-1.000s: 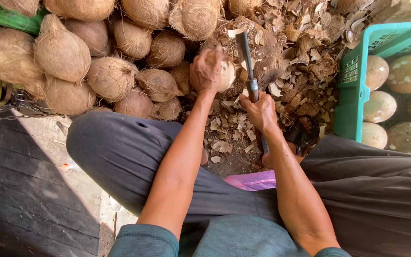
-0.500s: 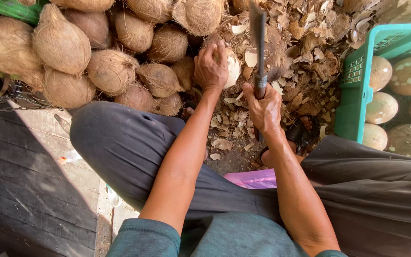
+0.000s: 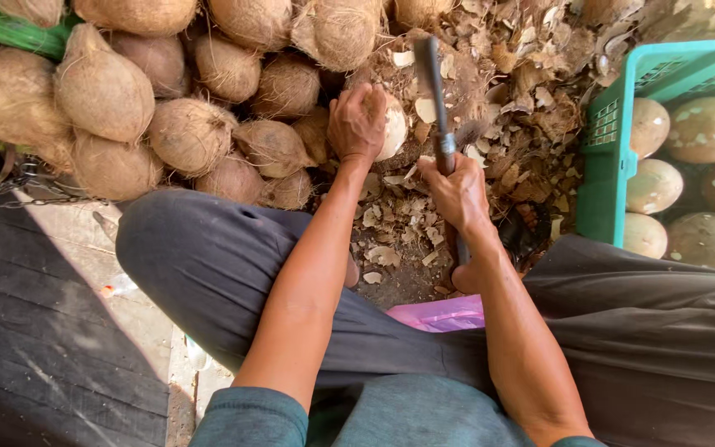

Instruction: The person sits on the ground and uses a machete to strip the fibrous husk off coconuts one at a time, holding each coconut against the ground and chopping away the husk. Trimmed coconuts are set aside near a green crate filled with husked coconuts.

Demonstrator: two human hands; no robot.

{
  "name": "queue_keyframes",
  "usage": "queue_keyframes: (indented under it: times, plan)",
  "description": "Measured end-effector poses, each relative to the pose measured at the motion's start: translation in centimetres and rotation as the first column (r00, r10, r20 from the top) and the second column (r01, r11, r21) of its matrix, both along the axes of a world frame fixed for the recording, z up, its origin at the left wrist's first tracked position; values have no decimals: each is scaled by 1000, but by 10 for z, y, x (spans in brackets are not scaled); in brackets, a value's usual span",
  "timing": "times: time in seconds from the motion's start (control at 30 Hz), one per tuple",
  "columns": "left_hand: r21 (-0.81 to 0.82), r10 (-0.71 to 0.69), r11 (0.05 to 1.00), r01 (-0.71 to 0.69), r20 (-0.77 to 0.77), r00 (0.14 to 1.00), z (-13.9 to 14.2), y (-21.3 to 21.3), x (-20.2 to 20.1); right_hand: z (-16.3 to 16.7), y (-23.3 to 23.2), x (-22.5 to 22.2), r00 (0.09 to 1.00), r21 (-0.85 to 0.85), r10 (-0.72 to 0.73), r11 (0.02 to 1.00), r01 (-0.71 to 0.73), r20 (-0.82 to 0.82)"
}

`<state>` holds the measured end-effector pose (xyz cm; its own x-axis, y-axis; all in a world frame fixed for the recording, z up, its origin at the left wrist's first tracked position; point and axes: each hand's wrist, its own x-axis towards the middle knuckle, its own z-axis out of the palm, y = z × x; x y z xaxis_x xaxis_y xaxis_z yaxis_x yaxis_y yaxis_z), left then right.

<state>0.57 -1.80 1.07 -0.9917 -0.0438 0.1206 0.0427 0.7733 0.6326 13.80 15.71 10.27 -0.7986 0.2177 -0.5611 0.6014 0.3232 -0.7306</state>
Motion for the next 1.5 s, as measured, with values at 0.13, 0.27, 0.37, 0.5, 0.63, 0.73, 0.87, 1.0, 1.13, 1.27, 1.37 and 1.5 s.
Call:
queue_keyframes:
  times: [0.13, 0.27, 0.37, 0.5, 0.63, 0.73, 0.87, 1.0, 1.13, 1.27, 1.37, 1.5]
  plan:
    - [-9, 40, 999, -40, 53, 998, 6, 1, 1, -19, -7, -2, 954, -211, -116, 976, 58, -275]
    - [14, 24, 1000, -25, 38, 999, 10, -1, 4, -46, -18, 3, 991, -31, 85, 996, -83, 105]
    - [18, 47, 999, -47, -19, 999, 10, -4, 1, -44, -12, -2, 979, 25, 180, 983, -184, 100]
    - [126, 150, 981, -144, -40, 988, 6, -5, -2, -18, 4, -13, 968, 38, 154, 986, -164, 197]
    - [42, 235, 967, -251, 233, 944, 1, -1, -1, -7, -6, -11, 982, -168, -153, 977, 133, -112]
    - [66, 238, 967, -247, 119, 964, -2, 0, -1, -15, -21, -4, 980, -314, -192, 935, 167, -49]
    - [-82, 121, 990, -114, 89, 989, -4, -7, -4, -21, -31, 1, 979, -174, 10, 984, 26, 202]
    - [-30, 108, 994, -109, -39, 993, -5, -14, -3, -7, -23, -4, 954, -187, 80, 982, -26, 288]
    - [-10, 31, 999, -33, -116, 993, -7, -15, 0, 7, -7, -5, 995, -359, -33, 931, 64, 92]
    - [-28, 42, 999, -43, -26, 999, -8, -14, -2, -6, -12, -6, 933, -475, -270, 870, 131, -238]
    - [70, 93, 993, -92, -2, 996, -4, -13, 0, -27, -28, -2, 995, -298, -53, 951, 76, 85]
    - [0, 79, 997, -79, 56, 995, 3, -14, -5, -51, -33, 3, 985, -220, 38, 976, -1, 166]
